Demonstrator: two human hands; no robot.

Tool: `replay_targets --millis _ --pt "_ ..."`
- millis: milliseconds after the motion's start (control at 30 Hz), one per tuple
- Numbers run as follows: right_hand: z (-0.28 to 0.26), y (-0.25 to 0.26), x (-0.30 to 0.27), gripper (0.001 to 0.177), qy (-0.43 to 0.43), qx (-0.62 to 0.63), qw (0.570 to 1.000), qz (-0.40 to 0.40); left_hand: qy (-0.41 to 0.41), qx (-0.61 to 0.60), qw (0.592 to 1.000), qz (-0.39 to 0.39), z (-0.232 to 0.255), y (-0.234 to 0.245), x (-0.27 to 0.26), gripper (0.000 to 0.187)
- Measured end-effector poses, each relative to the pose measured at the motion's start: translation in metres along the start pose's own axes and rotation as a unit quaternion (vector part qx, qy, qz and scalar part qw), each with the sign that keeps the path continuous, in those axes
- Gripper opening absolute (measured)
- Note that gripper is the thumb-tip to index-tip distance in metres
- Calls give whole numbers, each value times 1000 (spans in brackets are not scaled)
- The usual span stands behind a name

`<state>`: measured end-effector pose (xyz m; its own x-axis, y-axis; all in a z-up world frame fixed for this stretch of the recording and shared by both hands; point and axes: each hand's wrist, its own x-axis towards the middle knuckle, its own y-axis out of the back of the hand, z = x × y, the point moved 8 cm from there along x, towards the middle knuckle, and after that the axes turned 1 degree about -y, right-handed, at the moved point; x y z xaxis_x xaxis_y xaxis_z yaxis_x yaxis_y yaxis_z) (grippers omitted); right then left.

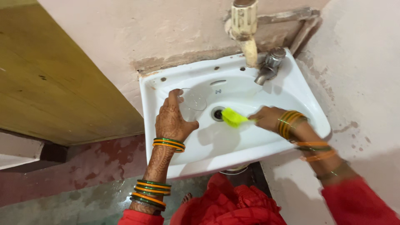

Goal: The person scrubs the surface of a sink and the faucet using a brush, while holding a glass in their other hand.

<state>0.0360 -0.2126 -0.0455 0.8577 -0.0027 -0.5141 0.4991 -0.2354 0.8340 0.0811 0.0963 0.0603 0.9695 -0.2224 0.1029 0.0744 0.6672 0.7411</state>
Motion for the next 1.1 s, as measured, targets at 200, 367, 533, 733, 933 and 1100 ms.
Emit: replay_targets --millis 200,367,533,733,933,1100 --pt "72 10 -86 54 -163 -45 979 -113 2 12 1000 10 -7 7 0 94" --pt "45 14 -26 48 -23 81 996 -2 -3 -1 1000 -2 2 -2 0 96" --pt "-42 -14 -10 48 -25 339 931 -135 -13 -6 1000 -4 1 -5 -6 95" --pt "-38 -38 -49 52 27 261 948 -180 -22 0 1000 21 -2 7 -5 96" --pt "57 53 -106 60 -177 -122 976 -31 -21 -11 1000 -11 16 -4 1 96" --pt "50 95 -173 54 -327 -239 913 -42 -35 -18 999 -12 22 -6 3 95"
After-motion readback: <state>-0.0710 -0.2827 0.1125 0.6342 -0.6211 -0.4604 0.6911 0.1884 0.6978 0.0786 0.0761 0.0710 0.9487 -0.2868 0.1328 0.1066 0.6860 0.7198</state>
